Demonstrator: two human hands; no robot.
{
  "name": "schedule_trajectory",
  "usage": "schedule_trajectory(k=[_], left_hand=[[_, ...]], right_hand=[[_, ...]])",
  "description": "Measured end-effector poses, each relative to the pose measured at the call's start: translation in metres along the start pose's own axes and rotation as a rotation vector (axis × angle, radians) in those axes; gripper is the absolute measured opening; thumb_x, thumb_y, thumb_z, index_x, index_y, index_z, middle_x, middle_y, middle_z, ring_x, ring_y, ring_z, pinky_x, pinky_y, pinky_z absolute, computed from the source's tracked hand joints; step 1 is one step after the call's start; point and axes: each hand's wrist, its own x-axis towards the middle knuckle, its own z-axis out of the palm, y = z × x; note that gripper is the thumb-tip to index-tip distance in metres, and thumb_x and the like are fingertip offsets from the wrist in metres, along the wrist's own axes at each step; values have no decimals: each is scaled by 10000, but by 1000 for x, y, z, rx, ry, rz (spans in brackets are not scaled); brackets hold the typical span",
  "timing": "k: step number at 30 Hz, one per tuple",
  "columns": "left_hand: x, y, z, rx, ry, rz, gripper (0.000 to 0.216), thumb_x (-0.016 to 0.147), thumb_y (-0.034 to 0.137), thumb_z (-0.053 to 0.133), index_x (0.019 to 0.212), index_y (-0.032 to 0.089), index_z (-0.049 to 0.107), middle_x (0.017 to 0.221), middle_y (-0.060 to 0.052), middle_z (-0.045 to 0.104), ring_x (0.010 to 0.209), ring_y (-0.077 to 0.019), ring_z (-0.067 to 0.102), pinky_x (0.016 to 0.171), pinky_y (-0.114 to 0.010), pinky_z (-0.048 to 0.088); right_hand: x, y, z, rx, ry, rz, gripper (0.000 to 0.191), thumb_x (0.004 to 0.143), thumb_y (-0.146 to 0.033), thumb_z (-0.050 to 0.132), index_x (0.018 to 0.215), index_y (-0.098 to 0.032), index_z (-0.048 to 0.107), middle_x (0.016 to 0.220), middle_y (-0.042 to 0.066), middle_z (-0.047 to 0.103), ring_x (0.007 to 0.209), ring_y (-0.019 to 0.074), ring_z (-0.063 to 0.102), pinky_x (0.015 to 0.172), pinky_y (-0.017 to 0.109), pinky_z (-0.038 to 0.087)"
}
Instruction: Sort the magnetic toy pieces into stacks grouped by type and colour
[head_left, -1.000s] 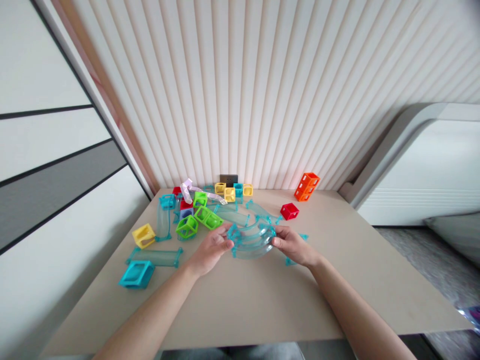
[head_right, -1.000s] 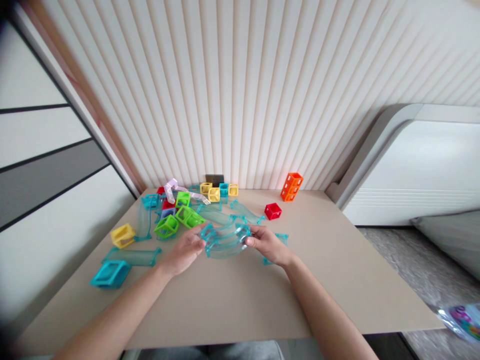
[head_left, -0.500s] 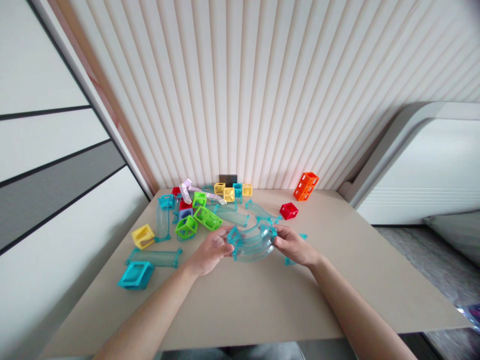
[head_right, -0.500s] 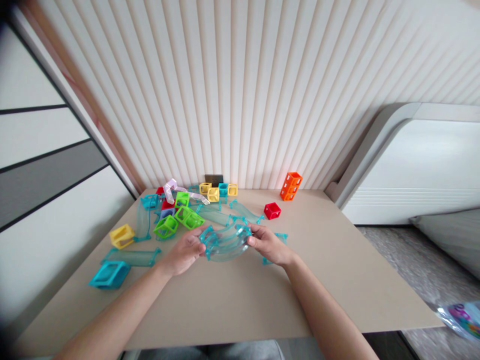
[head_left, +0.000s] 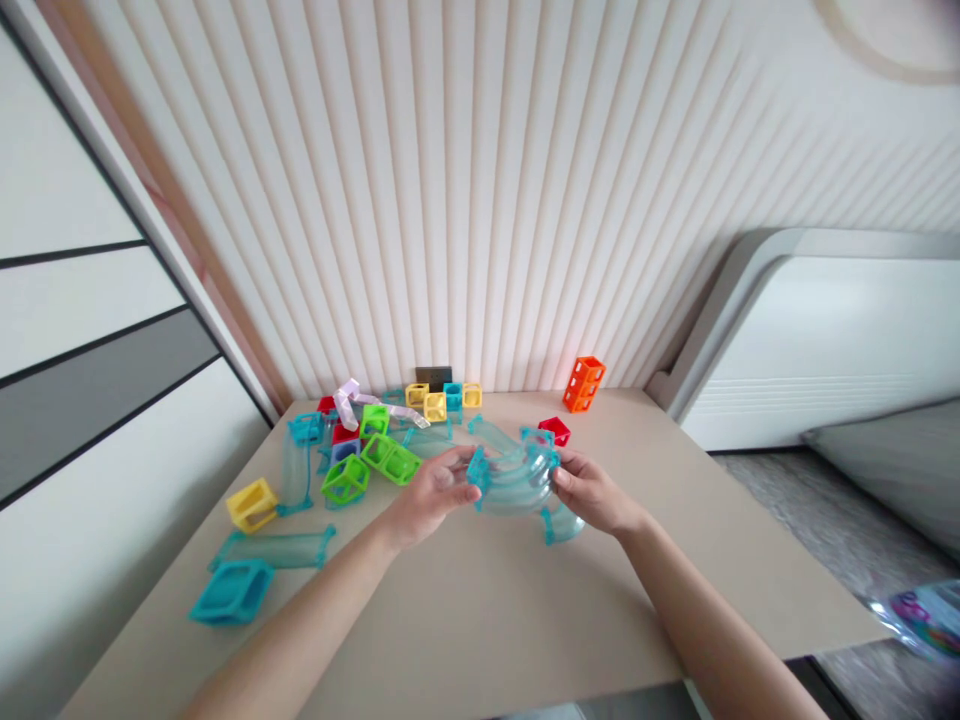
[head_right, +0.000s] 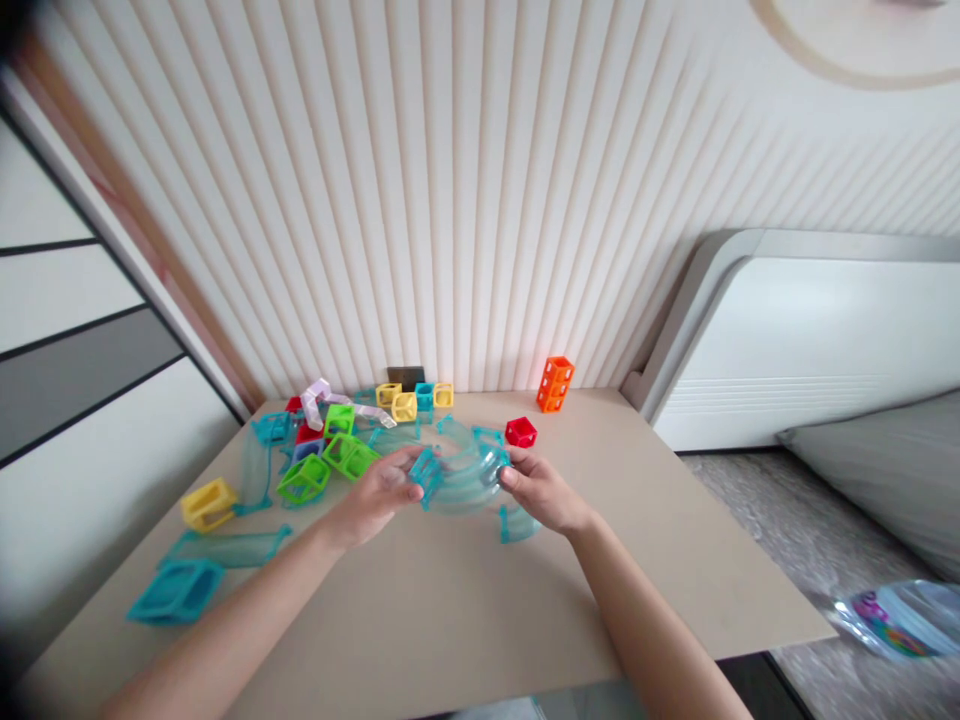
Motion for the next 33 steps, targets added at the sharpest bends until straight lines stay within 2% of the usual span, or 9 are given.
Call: schedule_trajectory(k=[3, 6, 9, 12, 17, 21, 25, 33], left_hand=[[39, 2, 19, 52, -56, 9, 488, 756, 335, 826, 1180, 177, 645, 1151, -112, 709, 1114, -274, 636, 928, -371, 471], [82, -11, 37, 87, -87, 11, 503, 741, 349, 834, 1171, 167, 646, 1182, -122, 697, 1144, -279, 618, 950, -375, 466], [123, -38, 52, 131, -125, -18, 555, 718, 393, 842, 1176, 159, 636, 1154, -129, 701, 1107, -274, 630, 938, -386, 479], [156, -70, 68, 181, -153, -43, 633, 688, 437, 850, 1201, 152, 615, 1170, -141, 677, 1059, -270, 645, 885, -391, 510], [195, -108, 95, 250, -163, -39, 611, 626, 403, 890, 1125, 152, 644, 1171, -140, 663, 1092, -272, 628, 984, -437, 463], [216, -123, 108, 318, -170, -37, 590, 566, 334, 926, 1056, 139, 662, 1121, -141, 682, 1070, -290, 634, 1004, -463, 448], [225, -136, 108, 364, -149, -36, 559, 583, 292, 918, 1057, 151, 656, 1141, -131, 684, 1100, -290, 625, 1039, -470, 427], [219, -154, 94, 338, -155, -94, 499, 681, 265, 866, 1111, 173, 629, 1179, -131, 693, 1078, -261, 671, 991, -447, 501]], right_hand=[[-8, -11, -26, 13, 135, -59, 459, 742, -519, 796, 1047, -187, 711, 983, 88, 738, 915, 229, 670, 920, 384, 485], [-19, -20, -60, -7, 241, -120, 396, 766, -491, 789, 1026, -200, 720, 1002, 71, 741, 909, 209, 670, 938, 374, 480], [-33, -25, -99, -43, 303, -115, 352, 797, -438, 779, 1057, -207, 722, 1051, 64, 740, 946, 192, 667, 975, 369, 465], [-48, -27, -135, -88, 333, -76, 435, 809, -414, 774, 1176, -197, 690, 1151, 86, 717, 1029, 202, 658, 1032, 388, 439], [-69, -27, -177, -245, 397, -71, 501, 813, -483, 744, 1222, -203, 670, 1178, 97, 713, 1062, 223, 665, 1055, 434, 438], [-75, -28, -200, -380, 426, -57, 494, 807, -507, 731, 1182, -188, 691, 1139, 100, 732, 1046, 246, 680, 1038, 462, 457], [-73, -25, -216, -481, 476, -70, 464, 810, -482, 730, 1176, -199, 700, 1148, 83, 734, 1090, 271, 662, 1073, 492, 422], [-69, -9, -222, -609, 478, -107, 451, 854, -453, 678, 1254, -245, 658, 1193, 60, 718, 1126, 293, 652, 1057, 489, 462]])
